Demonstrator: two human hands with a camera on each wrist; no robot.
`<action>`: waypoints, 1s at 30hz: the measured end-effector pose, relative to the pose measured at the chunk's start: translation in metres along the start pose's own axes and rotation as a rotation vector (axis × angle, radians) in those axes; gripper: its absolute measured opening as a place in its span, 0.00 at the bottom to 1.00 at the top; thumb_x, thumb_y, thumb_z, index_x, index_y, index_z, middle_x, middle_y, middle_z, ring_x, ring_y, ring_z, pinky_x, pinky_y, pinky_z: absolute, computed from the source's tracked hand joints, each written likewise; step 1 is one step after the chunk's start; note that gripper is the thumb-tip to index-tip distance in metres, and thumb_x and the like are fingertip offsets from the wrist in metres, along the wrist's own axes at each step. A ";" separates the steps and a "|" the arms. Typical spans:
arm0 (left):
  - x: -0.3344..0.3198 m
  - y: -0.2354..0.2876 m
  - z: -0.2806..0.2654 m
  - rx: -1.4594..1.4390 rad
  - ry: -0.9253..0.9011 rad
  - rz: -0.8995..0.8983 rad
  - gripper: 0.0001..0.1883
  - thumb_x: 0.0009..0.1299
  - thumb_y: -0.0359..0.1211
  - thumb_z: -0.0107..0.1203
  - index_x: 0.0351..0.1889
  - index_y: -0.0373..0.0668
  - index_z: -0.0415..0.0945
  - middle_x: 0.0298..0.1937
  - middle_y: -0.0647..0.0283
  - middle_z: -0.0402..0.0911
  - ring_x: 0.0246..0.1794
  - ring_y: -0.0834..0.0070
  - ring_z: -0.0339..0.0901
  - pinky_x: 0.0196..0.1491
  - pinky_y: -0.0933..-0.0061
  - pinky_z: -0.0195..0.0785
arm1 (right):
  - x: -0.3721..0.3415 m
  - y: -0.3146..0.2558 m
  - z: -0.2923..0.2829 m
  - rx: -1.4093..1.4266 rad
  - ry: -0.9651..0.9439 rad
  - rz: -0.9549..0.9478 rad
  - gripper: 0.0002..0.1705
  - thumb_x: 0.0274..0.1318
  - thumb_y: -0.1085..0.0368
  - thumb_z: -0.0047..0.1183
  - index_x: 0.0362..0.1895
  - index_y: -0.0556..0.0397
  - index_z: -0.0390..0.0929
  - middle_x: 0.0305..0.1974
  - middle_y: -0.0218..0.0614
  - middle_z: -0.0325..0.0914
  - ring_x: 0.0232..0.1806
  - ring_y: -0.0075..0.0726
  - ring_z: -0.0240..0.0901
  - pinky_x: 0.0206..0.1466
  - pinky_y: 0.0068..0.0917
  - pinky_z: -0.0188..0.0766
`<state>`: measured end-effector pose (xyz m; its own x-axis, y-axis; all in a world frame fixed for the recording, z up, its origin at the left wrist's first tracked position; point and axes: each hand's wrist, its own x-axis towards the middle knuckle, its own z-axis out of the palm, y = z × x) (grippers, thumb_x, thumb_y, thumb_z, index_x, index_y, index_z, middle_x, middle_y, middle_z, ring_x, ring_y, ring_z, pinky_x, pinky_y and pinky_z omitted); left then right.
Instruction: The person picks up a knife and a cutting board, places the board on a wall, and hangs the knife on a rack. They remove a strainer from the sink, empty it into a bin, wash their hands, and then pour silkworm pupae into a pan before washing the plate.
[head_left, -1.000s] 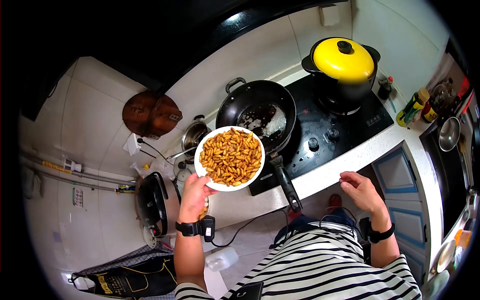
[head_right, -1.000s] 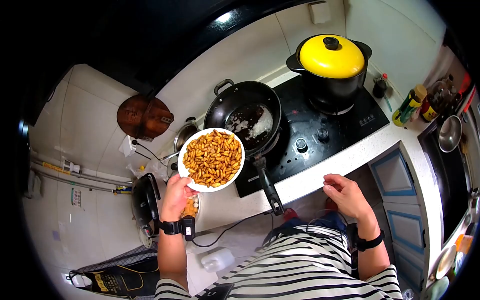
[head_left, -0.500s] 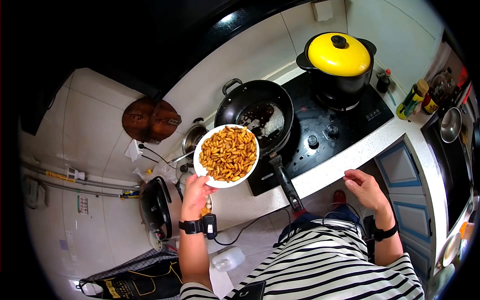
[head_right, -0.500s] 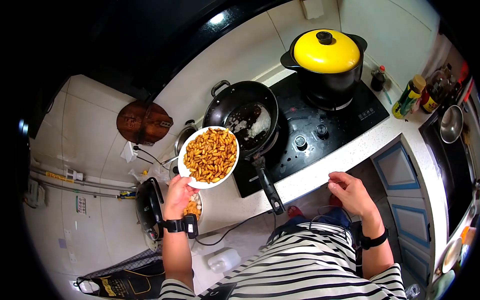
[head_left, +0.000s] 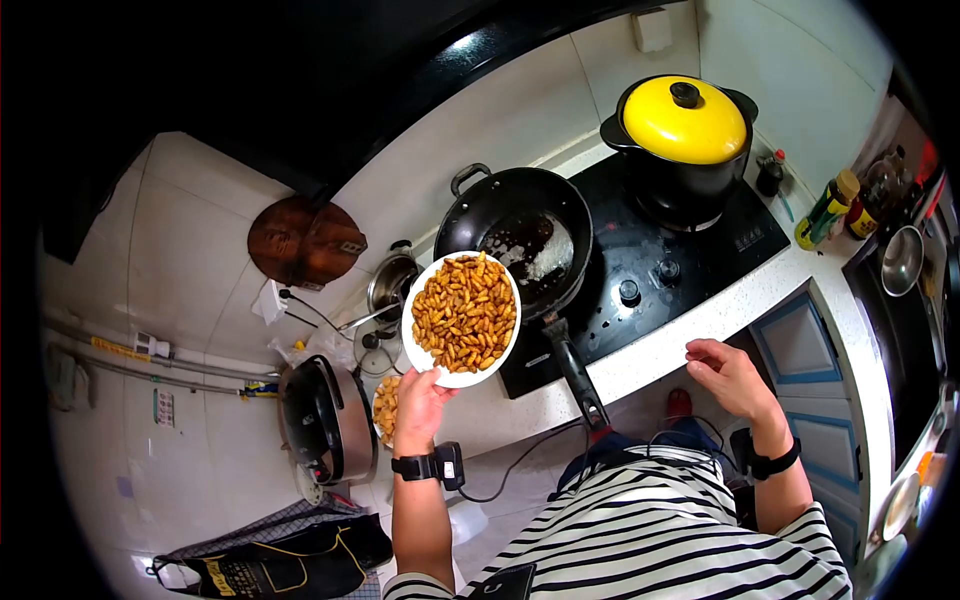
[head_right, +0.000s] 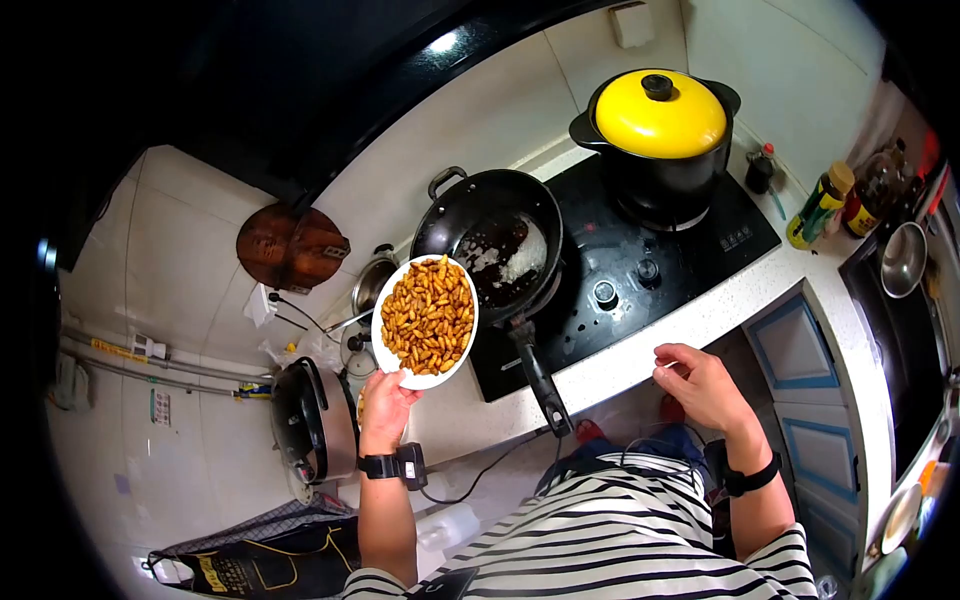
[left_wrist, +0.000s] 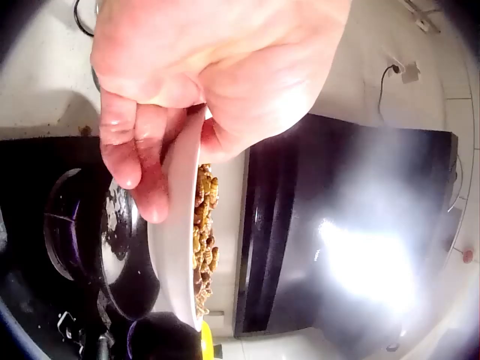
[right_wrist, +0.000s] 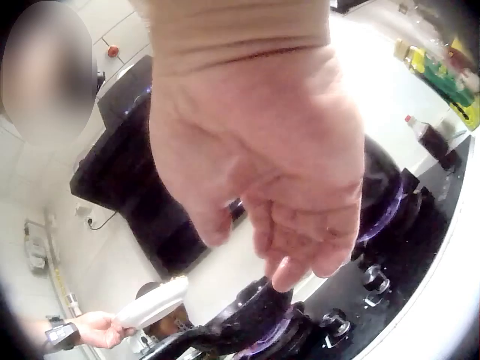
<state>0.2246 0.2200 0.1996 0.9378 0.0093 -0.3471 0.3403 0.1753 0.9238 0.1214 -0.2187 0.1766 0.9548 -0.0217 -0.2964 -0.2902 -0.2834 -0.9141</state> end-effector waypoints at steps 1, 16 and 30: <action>-0.001 -0.003 0.002 -0.005 0.007 0.007 0.16 0.65 0.29 0.49 0.51 0.37 0.69 0.44 0.57 0.80 0.37 0.70 0.80 0.37 0.69 0.74 | 0.004 -0.007 0.001 -0.034 -0.010 -0.035 0.18 0.58 0.62 0.53 0.50 0.59 0.73 0.41 0.39 0.78 0.41 0.30 0.74 0.46 0.25 0.70; 0.000 -0.021 0.051 -0.258 0.159 0.067 0.23 0.61 0.26 0.43 0.57 0.40 0.64 0.43 0.58 0.79 0.32 0.67 0.81 0.36 0.70 0.73 | 0.120 -0.170 0.151 -0.505 -0.685 -0.754 0.16 0.52 0.66 0.46 0.47 0.54 0.71 0.36 0.53 0.76 0.43 0.58 0.73 0.46 0.44 0.69; 0.019 -0.036 0.041 -0.201 0.146 0.023 0.18 0.64 0.28 0.43 0.54 0.41 0.67 0.41 0.59 0.81 0.31 0.70 0.81 0.33 0.74 0.73 | 0.204 -0.192 0.175 -0.868 -0.569 -0.471 0.27 0.50 0.70 0.42 0.59 0.50 0.67 0.49 0.51 0.74 0.53 0.52 0.71 0.56 0.37 0.67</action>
<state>0.2332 0.1738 0.1664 0.9201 0.1549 -0.3597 0.2849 0.3655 0.8861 0.3602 -0.0010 0.2432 0.7252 0.6376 -0.2598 0.4428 -0.7208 -0.5333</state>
